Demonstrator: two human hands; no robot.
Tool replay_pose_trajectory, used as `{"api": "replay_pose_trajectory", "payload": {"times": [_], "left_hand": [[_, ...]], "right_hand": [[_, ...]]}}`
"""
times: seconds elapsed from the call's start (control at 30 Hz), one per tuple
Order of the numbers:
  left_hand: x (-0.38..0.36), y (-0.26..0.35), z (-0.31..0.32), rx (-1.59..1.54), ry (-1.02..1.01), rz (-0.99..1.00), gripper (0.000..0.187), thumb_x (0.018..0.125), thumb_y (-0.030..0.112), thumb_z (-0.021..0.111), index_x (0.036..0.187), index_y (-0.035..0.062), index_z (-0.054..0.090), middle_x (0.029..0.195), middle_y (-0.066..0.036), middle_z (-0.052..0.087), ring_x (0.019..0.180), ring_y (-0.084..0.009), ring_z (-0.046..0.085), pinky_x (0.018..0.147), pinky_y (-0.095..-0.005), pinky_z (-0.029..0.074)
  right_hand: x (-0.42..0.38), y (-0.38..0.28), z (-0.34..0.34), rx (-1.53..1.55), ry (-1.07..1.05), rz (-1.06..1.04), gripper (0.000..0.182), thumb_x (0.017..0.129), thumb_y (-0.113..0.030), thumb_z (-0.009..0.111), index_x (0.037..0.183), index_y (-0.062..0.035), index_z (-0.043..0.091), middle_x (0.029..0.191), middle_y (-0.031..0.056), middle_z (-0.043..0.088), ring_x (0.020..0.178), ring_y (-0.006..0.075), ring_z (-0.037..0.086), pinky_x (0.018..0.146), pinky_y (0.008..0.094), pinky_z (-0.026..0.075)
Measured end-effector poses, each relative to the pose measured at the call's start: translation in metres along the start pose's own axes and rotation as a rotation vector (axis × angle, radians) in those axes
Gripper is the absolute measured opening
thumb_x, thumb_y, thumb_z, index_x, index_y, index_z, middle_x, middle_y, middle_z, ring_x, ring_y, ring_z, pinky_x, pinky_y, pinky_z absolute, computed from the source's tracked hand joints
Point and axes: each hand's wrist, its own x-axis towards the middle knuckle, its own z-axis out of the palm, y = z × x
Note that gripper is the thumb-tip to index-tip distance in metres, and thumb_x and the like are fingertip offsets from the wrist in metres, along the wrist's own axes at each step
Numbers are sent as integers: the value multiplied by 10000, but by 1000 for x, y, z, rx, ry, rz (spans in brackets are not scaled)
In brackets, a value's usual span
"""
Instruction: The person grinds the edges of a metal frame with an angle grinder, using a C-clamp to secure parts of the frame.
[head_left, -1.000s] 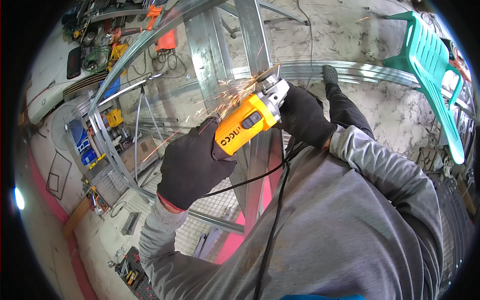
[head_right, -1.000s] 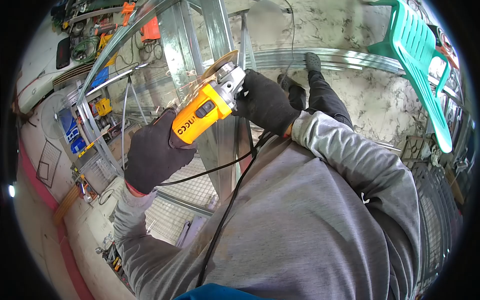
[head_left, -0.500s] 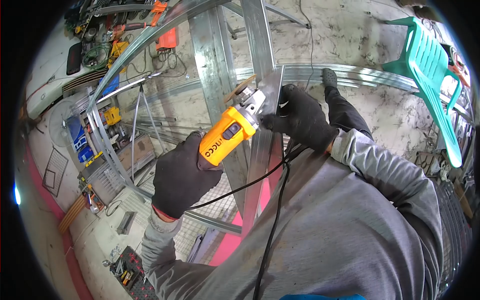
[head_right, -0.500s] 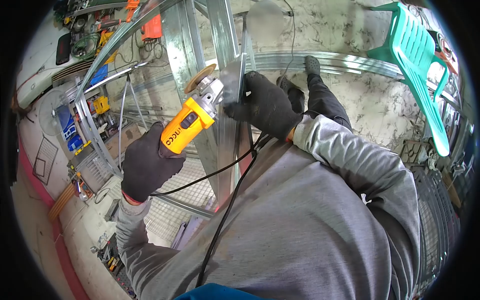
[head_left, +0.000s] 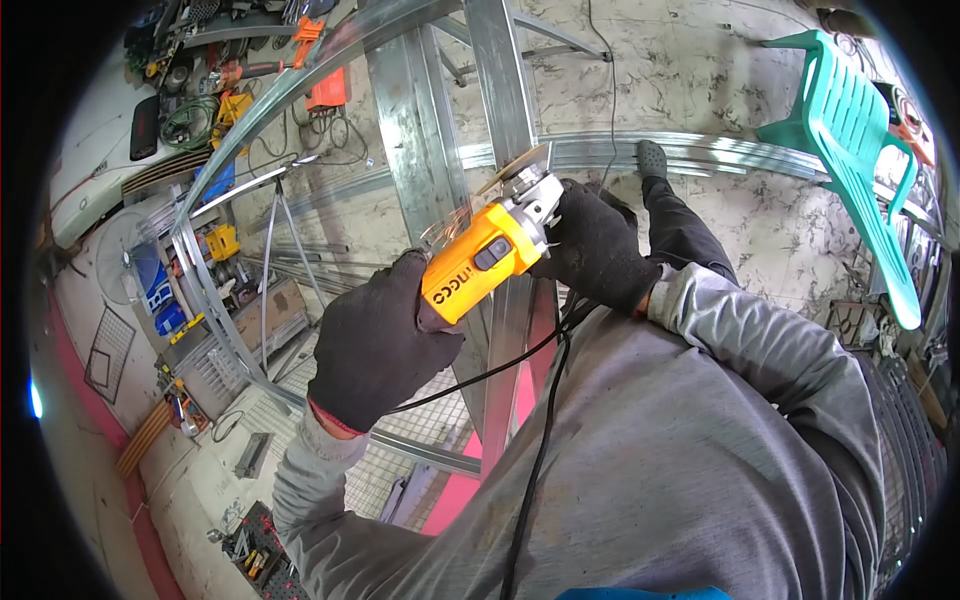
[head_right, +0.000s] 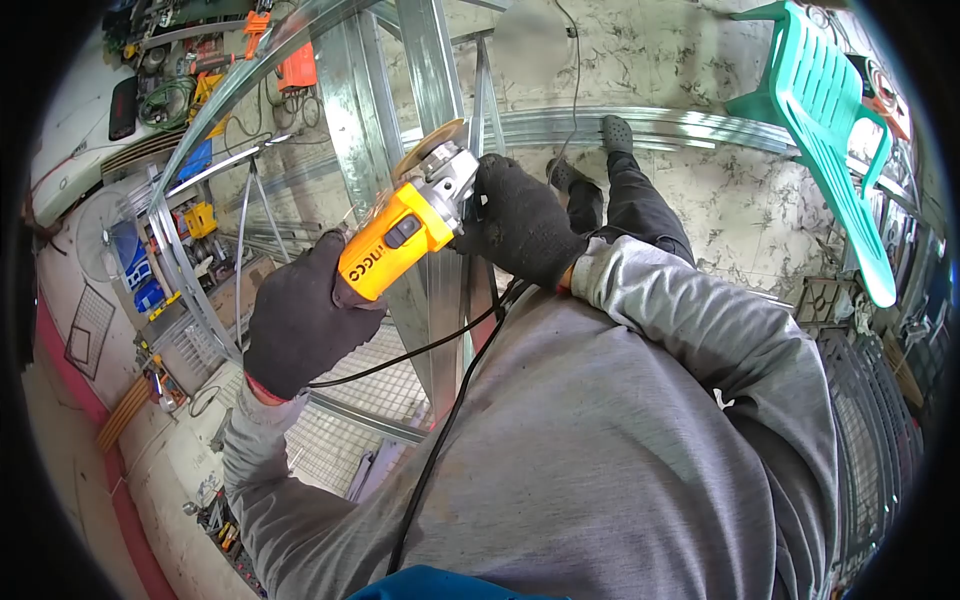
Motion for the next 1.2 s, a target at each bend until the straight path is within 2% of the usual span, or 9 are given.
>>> {"api": "replay_pose_trajectory", "payload": {"times": [0.33, 0.6, 0.73, 0.83, 0.9, 0.93, 1.0, 1.1, 1.2], "left_hand": [[14, 8, -5, -41, 18, 57, 468, 787, 262, 817, 1171, 44, 662, 878, -214, 730, 789, -420, 743, 705, -522, 586], [-29, -18, -4, -29, -69, -114, 479, 758, 269, 866, 1116, 44, 640, 869, -214, 733, 792, -429, 743, 705, -509, 590], [-51, -26, 19, -482, 56, -312, 418, 783, 126, 863, 1116, 32, 628, 800, -123, 719, 639, -234, 719, 605, -376, 560], [-49, -16, 37, -950, 190, -408, 370, 837, 67, 826, 1140, 30, 618, 819, -54, 704, 657, -118, 675, 602, -319, 545], [-38, -7, 48, -1361, 255, -344, 409, 844, 72, 829, 1188, 32, 611, 838, -51, 706, 667, -120, 675, 604, -321, 549], [-31, 0, 57, -1321, 335, -278, 434, 844, 84, 837, 1207, 31, 605, 847, -56, 705, 671, -125, 677, 609, -325, 551], [-7, 16, 78, -1301, 468, -141, 494, 847, 137, 857, 1251, 30, 594, 864, -69, 701, 723, -144, 691, 656, -350, 565], [14, 60, 78, -1007, 567, -115, 469, 838, 147, 873, 1208, 62, 598, 1001, -158, 730, 893, -317, 758, 788, -422, 582], [40, 94, 97, -969, 794, 40, 462, 865, 192, 842, 1212, 46, 574, 1029, -209, 699, 924, -425, 732, 811, -476, 585]], "right_hand": [[0, 3, -2, -147, 47, -205, 656, 821, -361, 958, 1344, -104, 658, 1131, 150, 723, 1026, 312, 760, 904, 436, 609], [5, -20, -12, -52, -101, 136, 596, 837, -360, 930, 1281, -61, 667, 1140, 172, 718, 1025, 334, 755, 903, 450, 605], [5, -30, -22, -43, -81, 114, 487, 857, -354, 917, 1171, -39, 718, 997, 142, 759, 896, 279, 788, 857, 440, 597], [8, -65, -55, -728, -473, 97, 395, 932, -344, 848, 1152, -40, 725, 982, 165, 749, 836, 296, 782, 829, 442, 585], [-3, -84, -65, -428, -533, 90, 251, 1068, -269, 682, 1138, -32, 730, 1041, 161, 745, 884, 242, 755, 861, 394, 563], [-8, -94, -60, -159, -399, -5, 449, 1060, -457, 704, 1083, -10, 743, 877, 98, 731, 842, 231, 705, 954, 382, 505], [-15, -107, -44, 471, -329, 86, 407, 1127, -324, 646, 1355, 12, 629, 1151, 35, 691, 1025, 130, 645, 969, 354, 511], [3, -115, -55, 176, -195, -210, 474, 1160, -396, 554, 1389, 17, 596, 1197, 53, 690, 1068, 133, 657, 966, 322, 537], [13, -118, -62, 498, -80, -40, 541, 1176, -480, 471, 1406, -5, 591, 1210, 87, 716, 1086, 162, 702, 974, 338, 580]]}}
